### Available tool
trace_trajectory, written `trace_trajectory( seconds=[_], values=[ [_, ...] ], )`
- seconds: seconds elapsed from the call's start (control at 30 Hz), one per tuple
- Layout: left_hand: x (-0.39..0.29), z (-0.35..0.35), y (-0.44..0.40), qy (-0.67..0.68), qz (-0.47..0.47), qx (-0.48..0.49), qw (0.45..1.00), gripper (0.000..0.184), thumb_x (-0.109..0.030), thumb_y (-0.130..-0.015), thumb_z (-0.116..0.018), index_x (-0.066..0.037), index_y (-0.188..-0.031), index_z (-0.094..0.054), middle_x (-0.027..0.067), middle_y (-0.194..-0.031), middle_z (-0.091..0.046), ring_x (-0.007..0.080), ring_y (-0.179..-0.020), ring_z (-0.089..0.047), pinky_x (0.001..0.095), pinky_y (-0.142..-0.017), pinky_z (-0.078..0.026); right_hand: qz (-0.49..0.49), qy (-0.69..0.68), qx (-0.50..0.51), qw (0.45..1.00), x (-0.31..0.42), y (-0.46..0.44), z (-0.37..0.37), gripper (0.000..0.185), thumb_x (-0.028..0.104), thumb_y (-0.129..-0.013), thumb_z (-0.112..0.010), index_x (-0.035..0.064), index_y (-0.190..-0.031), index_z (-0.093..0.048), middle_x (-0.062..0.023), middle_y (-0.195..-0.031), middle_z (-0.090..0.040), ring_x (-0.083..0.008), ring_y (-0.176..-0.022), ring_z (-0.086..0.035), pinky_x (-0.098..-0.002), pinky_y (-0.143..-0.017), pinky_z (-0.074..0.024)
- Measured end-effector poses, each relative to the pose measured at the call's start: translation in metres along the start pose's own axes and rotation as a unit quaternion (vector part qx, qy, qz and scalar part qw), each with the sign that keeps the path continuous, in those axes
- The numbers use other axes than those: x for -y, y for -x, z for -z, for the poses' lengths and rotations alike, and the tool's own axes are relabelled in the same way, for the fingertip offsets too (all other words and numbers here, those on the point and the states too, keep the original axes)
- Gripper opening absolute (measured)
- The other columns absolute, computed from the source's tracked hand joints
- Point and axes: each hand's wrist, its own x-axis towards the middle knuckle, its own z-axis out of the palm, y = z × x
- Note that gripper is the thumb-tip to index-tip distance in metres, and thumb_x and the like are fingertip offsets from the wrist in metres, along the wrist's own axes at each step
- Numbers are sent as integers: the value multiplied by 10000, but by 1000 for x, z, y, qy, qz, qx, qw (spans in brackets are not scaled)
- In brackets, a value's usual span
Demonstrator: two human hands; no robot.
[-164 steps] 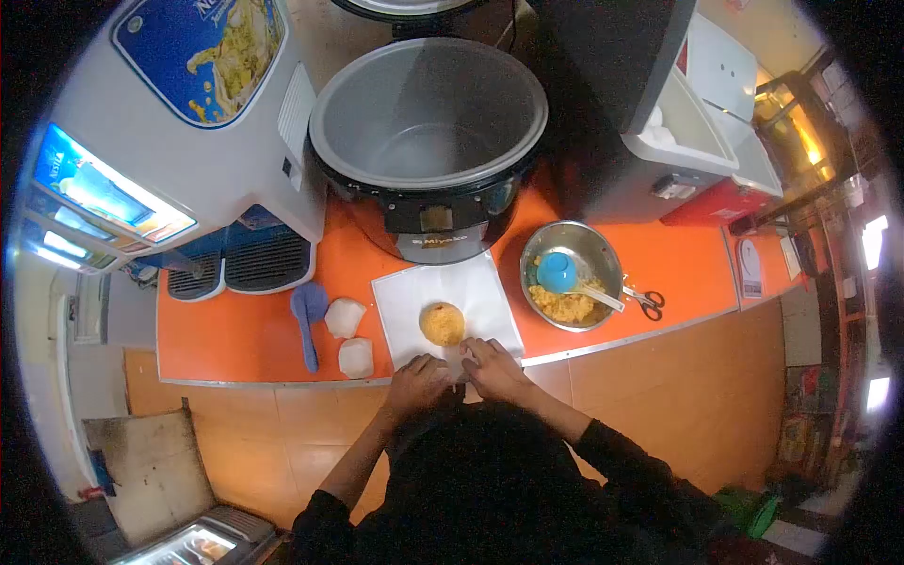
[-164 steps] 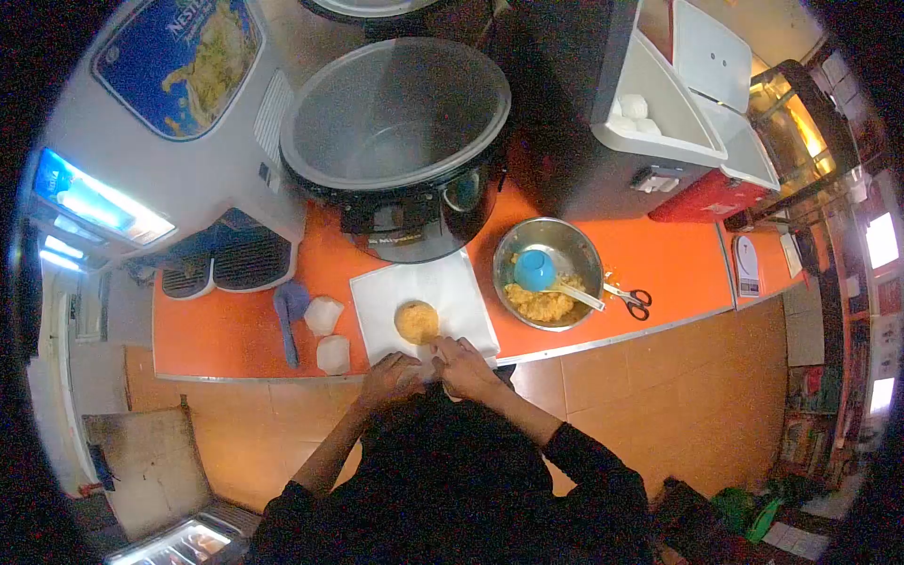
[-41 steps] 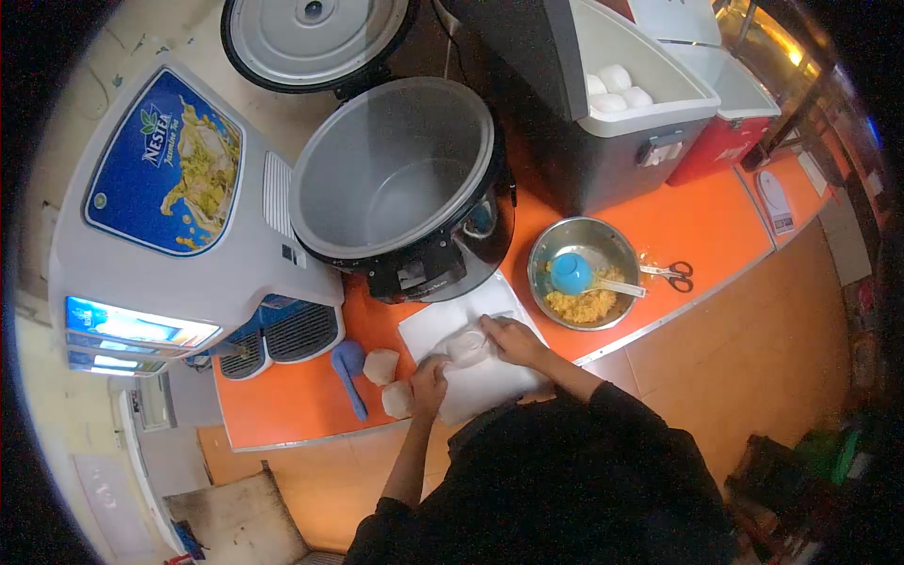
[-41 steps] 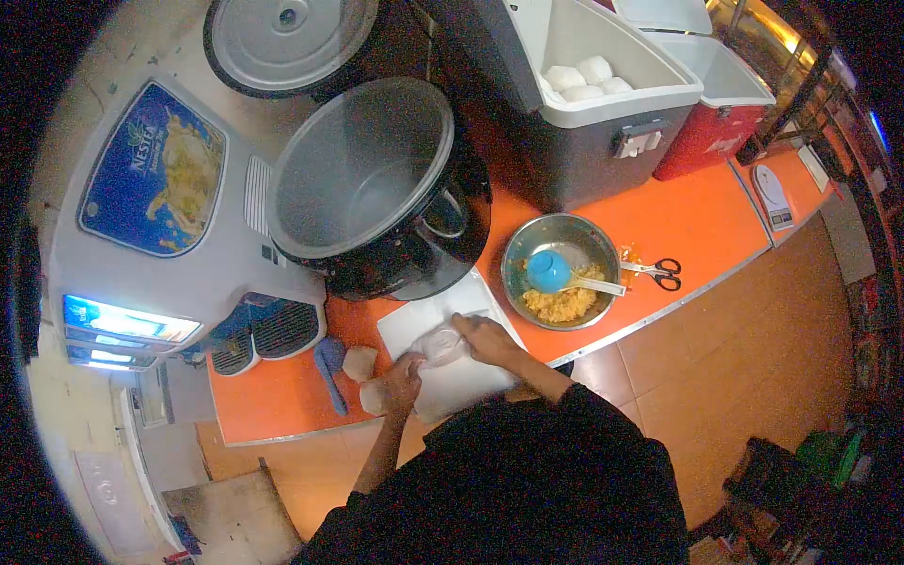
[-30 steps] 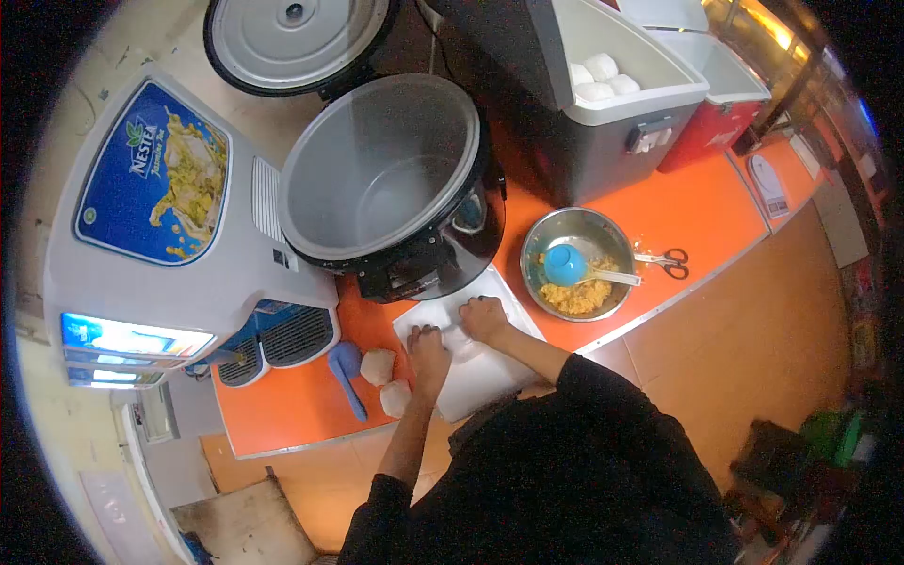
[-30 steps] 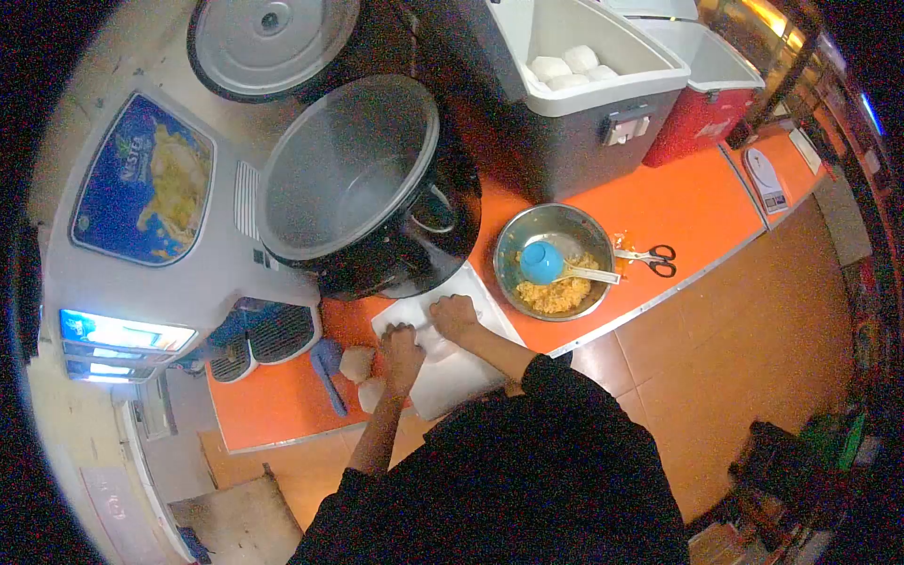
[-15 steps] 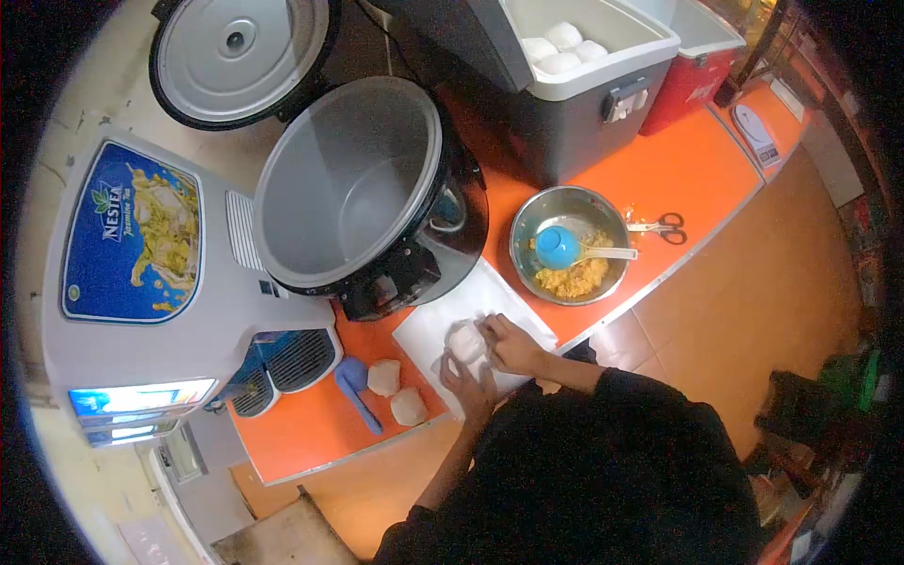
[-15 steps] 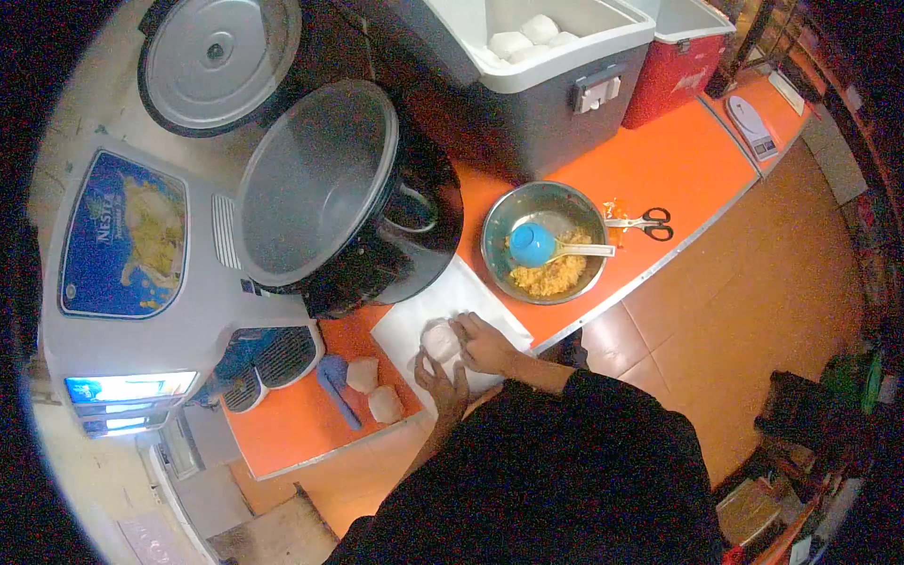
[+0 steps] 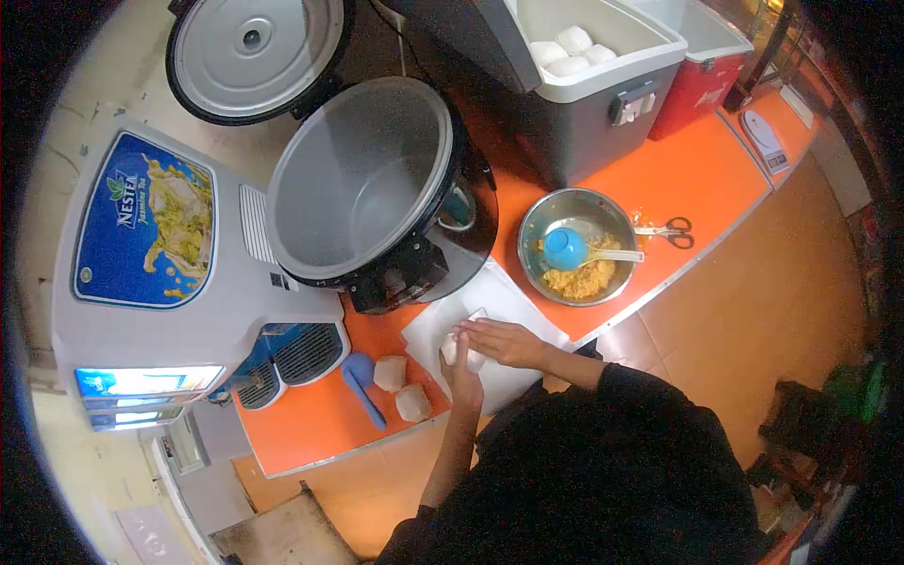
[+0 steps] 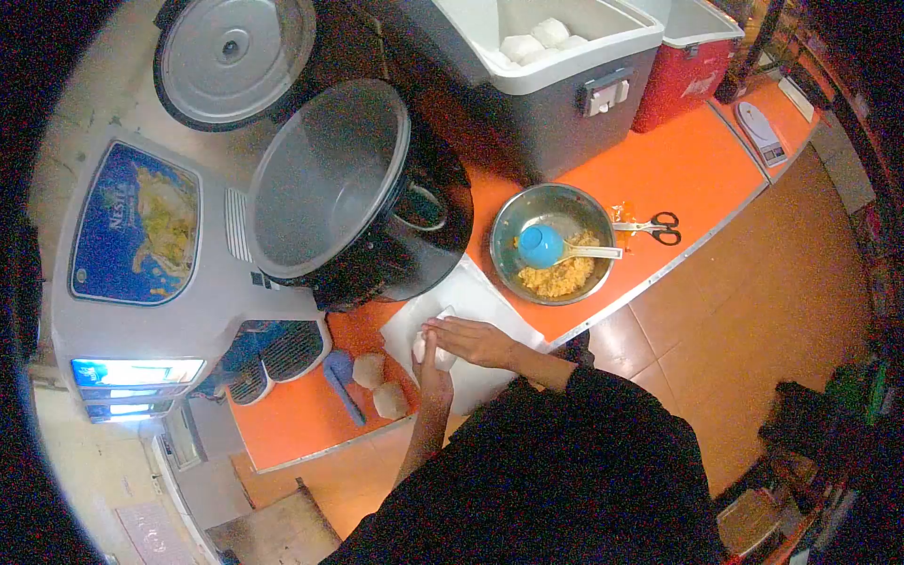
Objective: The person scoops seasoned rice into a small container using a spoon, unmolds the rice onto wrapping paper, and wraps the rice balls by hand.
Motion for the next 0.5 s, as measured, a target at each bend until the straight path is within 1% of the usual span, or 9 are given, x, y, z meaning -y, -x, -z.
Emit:
trace_trajectory(
  seconds=[0.07, 0.13, 0.17, 0.23, 0.27, 0.3, 0.4, 0.47, 0.5],
  values=[
    [-3, -4, -4, 51, 30, -9, 998, 332, -213, -904, -636, 3, -1131, -527, 88, -1095, -570, 184, -1014, -560, 317, -887, -449, 28, 37, -8, 999, 0, 0, -5, 552, 62, -753, -607, -15, -1289, -502, -150, -1325, -529, -250, -1192, -551, -361, -1009, -468],
    [-7, -7, -3, 103, 56, -18, 993, 275, -190, -909, -625, -3, -1095, -549, 86, -1073, -578, 183, -1001, -565, 316, -873, -457, -42, 2, -35, 999, 5, 0, -16, 568, 26, -750, -591, 16, -1310, -497, -158, -1255, -579, -271, -1106, -608, -365, -961, -505],
    [-11, -9, 1, -133, -155, 42, 978, 240, -197, -920, -599, -14, -1072, -561, 83, -1059, -583, 184, -1002, -567, 319, -869, -464, -39, 1, -35, 999, 12, 1, -19, 568, 26, -750, -591, 16, -1310, -497, -158, -1255, -579, -271, -1106, -608, -365, -961, -505],
    [-5, -2, -4, -356, -352, 95, 860, 212, -203, -932, -573, -26, -1050, -574, 81, -1045, -588, 186, -1003, -569, 322, -865, -471, -204, -124, 29, 971, 22, -1, -23, 594, -18, -741, -558, 58, -1327, -493, -168, -1191, -613, -294, -1045, -635, -381, -925, -525],
    [6, 7, -11, -121, -200, 64, 970, 336, -147, -875, -619, -3, -1158, -510, 118, -1089, -588, 225, -1046, -566, 344, -898, -471, -249, -209, 30, 945, 26, -6, -15, 619, -44, -757, -522, 86, -1359, -464, -191, -1222, -588, -332, -1074, -611, -414, -931, -514],
    [17, 17, -17, 0, -114, 54, 992, 421, -119, -846, -642, 9, -1212, -478, 137, -1110, -587, 244, -1068, -565, 356, -914, -471, -248, -210, 32, 945, 27, -8, -11, 619, -44, -757, -522, 86, -1359, -464, -191, -1222, -588, -332, -1074, -611, -414, -931, -514],
    [6, 10, -20, 308, 64, 24, 949, 535, -131, -822, -663, 36, -1270, -423, 156, -1106, -570, 282, -1058, -564, 360, -920, -469, -244, -276, -5, 930, 31, -11, -7, 575, -23, -816, -512, 72, -1378, -437, -201, -1282, -549, -358, -1115, -583, -414, -952, -492],
    [-10, -7, -15, 355, 78, -9, 932, 486, -163, -833, -651, 34, -1233, -457, 142, -1094, -569, 269, -1044, -568, 353, -909, -473, -299, -370, 40, 879, 36, -14, -3, 527, 32, -872, -507, 70, -1391, -420, -212, -1346, -492, -374, -1207, -512, -427, -1007, -436],
    [-16, -11, -14, 399, 95, -37, 911, 443, -194, -844, -639, 32, -1196, -492, 128, -1081, -567, 257, -1029, -571, 345, -898, -477, -291, -374, 46, 880, 38, -14, -3, 527, 32, -872, -507, 70, -1391, -420, -212, -1346, -492, -374, -1207, -512, -427, -1007, -436]
  ],
)
